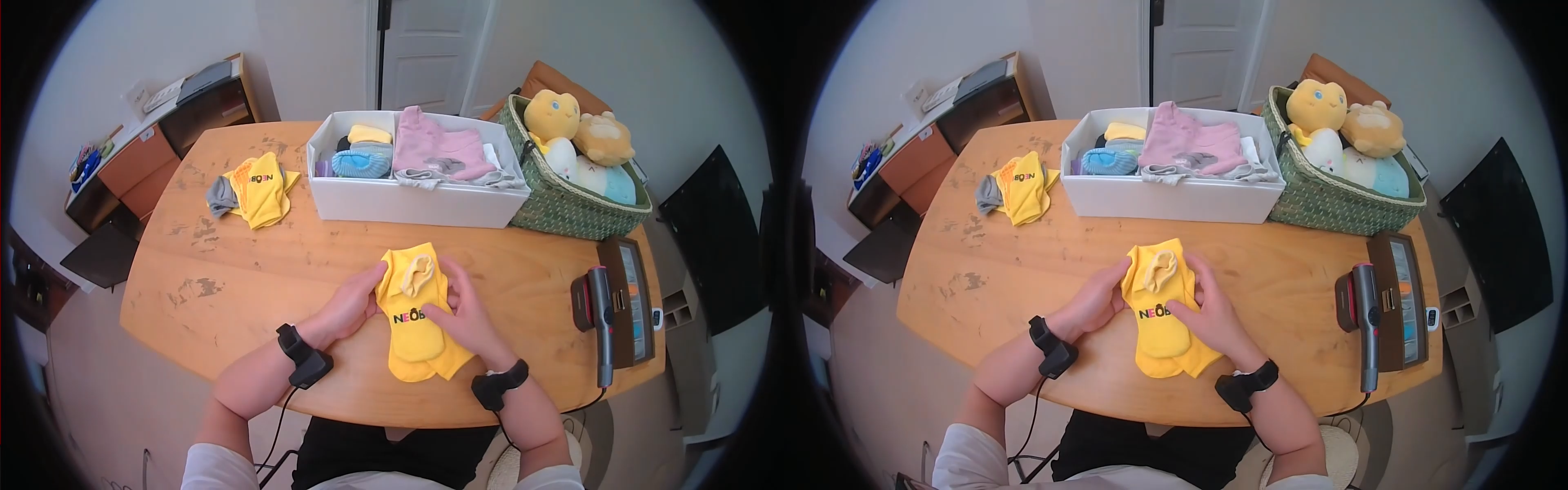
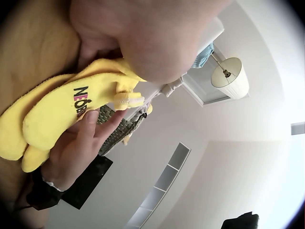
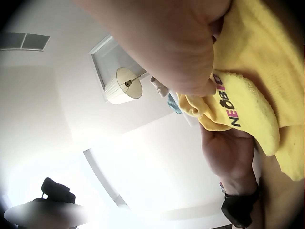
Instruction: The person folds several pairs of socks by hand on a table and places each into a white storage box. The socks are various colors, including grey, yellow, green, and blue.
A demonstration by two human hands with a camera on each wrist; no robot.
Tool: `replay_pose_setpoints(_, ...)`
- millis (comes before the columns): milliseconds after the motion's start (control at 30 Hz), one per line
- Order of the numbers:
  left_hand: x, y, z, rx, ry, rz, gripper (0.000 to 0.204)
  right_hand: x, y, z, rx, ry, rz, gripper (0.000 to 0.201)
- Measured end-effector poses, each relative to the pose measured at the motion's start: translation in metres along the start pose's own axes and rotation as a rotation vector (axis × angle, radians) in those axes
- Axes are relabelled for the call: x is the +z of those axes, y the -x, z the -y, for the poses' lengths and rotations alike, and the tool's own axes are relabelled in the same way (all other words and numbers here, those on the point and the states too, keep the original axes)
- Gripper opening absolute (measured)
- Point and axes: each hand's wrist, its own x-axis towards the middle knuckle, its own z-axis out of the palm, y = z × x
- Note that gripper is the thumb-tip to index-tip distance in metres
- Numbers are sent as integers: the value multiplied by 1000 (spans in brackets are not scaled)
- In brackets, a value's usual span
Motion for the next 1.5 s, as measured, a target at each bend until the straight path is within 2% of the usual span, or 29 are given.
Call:
replay_pose_setpoints(67, -3, -1, 1, -32, -12, 39, 53, -7, -3, -8, -119, 223, 64, 39)
replay_pose_setpoints(100, -3, -1, 0, -29, -12, 40, 53, -9, -3, -9, -122, 226, 65, 39)
replay_pose_setpoints(167, 0, 0, -1, -26, 2, 9, 52, -14, -3, -8, -134, 510, 90, 26)
replay_pose_setpoints(300, 1, 1, -2, -17, 2, -31, 52, -14, -3, -6, -219, 410, 119, 18)
replay_pose_setpoints(367, -4, -1, 1, -10, 30, -43, 48, -19, -10, -18, -398, 273, 259, 15)
replay_pose_setpoints(400, -5, -3, 4, -12, 25, -41, 48, -21, -9, -20, -400, 270, 255, 15)
replay_pose_setpoints(467, -6, -4, 8, 152, -250, -307, 44, -22, -8, -22, -182, 188, 246, 13)
replay_pose_setpoints(500, -6, -3, 7, 151, -260, -307, 44, -22, -8, -23, -187, 180, 242, 13)
replay_pose_setpoints(567, -4, 7, 0, 496, -770, -351, 43, -21, -10, -26, -142, 159, 207, 14)
replay_pose_setpoints(600, -1, 14, -4, 496, -786, -357, 43, -20, -10, -27, -150, 144, 210, 14)
replay_pose_setpoints(667, 10, 26, -6, 730, -1510, -12, 42, -19, -10, -27, -234, 248, 188, 17)
replay_pose_setpoints(700, 10, 25, -1, 764, -1510, 37, 39, -18, -10, -27, -244, 232, 199, 17)
replay_pose_setpoints(733, 10, 26, 1, 757, -1527, 22, 39, -18, -9, -27, -120, 109, 199, 19)
replay_pose_setpoints(767, 10, 27, 2, 683, -1382, -30, 38, -17, -8, -26, 6, -12, 197, 21)
replay_pose_setpoints(800, 9, 29, 0, 613, -1235, -76, 37, -15, -8, -23, 0, -21, 205, 21)
replay_pose_setpoints(833, 7, 29, -6, 613, -1245, -79, 37, -15, -7, -18, 9, -48, 201, 22)
replay_pose_setpoints(900, 3, 27, -24, 396, -763, -267, 30, -15, -8, -17, 17, -74, 194, 24)
replay_pose_setpoints(967, -9, 27, -49, 530, -604, -402, 25, -17, -7, -17, 44, -9, 224, 27)
replay_pose_setpoints(1033, -20, 30, -79, 801, -490, -518, 24, -15, -6, -12, 70, -15, 208, 28)
replay_pose_setpoints(1100, -50, 24, -99, 1095, -492, -713, 21, -14, -5, -10, 104, -23, 186, 29)
replay_pose_setpoints(1167, -92, 21, -111, 1189, -599, -878, 27, -15, -6, -11, 84, 48, 196, 30)
replay_pose_setpoints(1200, -113, 20, -113, 1177, -591, -867, 27, -16, -6, -8, 93, 53, 181, 30)
replay_pose_setpoints(1267, -137, 18, -114, 909, -1203, -946, 37, -17, -6, 1, 177, 241, 227, 33)
replay_pose_setpoints(1300, -140, 19, -108, 701, -1286, -968, 43, -17, -5, -1, 185, 253, 221, 33)
replay_pose_setpoints(1333, -143, 14, -102, 698, -1272, -966, 43, -17, -6, -7, 165, 182, 208, 37)
replay_pose_setpoints(1400, -128, 8, -94, 995, -1423, -1057, 38, -16, -5, -8, 145, 115, 196, 40)
replay_pose_setpoints(1433, -117, 10, -92, 995, -1418, -1058, 38, -14, -4, -5, 128, 89, 187, 46)
replay_pose_setpoints(1500, -66, 24, -89, 691, -1289, -849, 34, -14, -3, -4, 121, 70, 185, 51)
